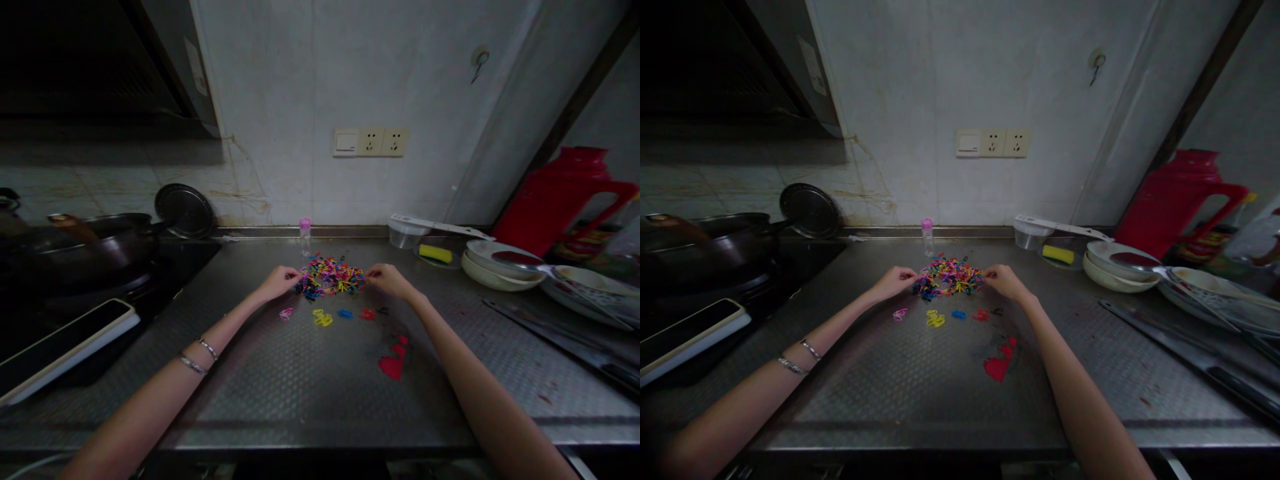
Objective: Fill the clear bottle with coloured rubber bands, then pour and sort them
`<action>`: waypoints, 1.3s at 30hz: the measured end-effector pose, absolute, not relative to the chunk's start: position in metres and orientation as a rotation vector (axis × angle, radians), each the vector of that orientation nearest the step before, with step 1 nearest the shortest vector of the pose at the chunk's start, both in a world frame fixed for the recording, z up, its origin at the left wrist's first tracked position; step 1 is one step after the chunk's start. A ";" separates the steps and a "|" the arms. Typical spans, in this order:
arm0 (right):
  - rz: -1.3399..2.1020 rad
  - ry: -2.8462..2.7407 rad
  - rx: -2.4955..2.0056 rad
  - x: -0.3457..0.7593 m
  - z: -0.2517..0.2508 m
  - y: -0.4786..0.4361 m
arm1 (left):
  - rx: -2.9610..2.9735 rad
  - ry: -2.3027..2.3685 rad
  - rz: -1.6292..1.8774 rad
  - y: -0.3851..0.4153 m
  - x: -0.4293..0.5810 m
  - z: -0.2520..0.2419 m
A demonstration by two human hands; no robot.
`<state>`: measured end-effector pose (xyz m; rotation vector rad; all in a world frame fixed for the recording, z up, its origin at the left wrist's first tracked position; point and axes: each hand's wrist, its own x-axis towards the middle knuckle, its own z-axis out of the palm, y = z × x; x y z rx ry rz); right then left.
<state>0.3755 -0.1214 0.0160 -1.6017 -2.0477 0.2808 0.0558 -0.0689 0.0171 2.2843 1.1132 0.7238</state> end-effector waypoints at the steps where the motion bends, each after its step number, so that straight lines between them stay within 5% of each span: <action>1: 0.293 -2.046 -1.594 0.374 0.018 -0.122 | 2.287 1.117 0.718 -0.069 0.055 0.017; 13: 0.814 -2.280 -1.414 0.343 0.038 -0.139 | 2.268 1.113 0.690 -0.068 0.054 0.011; 30: 0.943 -2.466 -1.387 0.320 0.039 -0.151 | 2.263 1.079 0.644 -0.066 0.048 0.019; 39: 0.992 -2.329 -1.375 0.321 0.039 -0.149 | 2.428 1.110 0.345 -0.069 0.044 0.026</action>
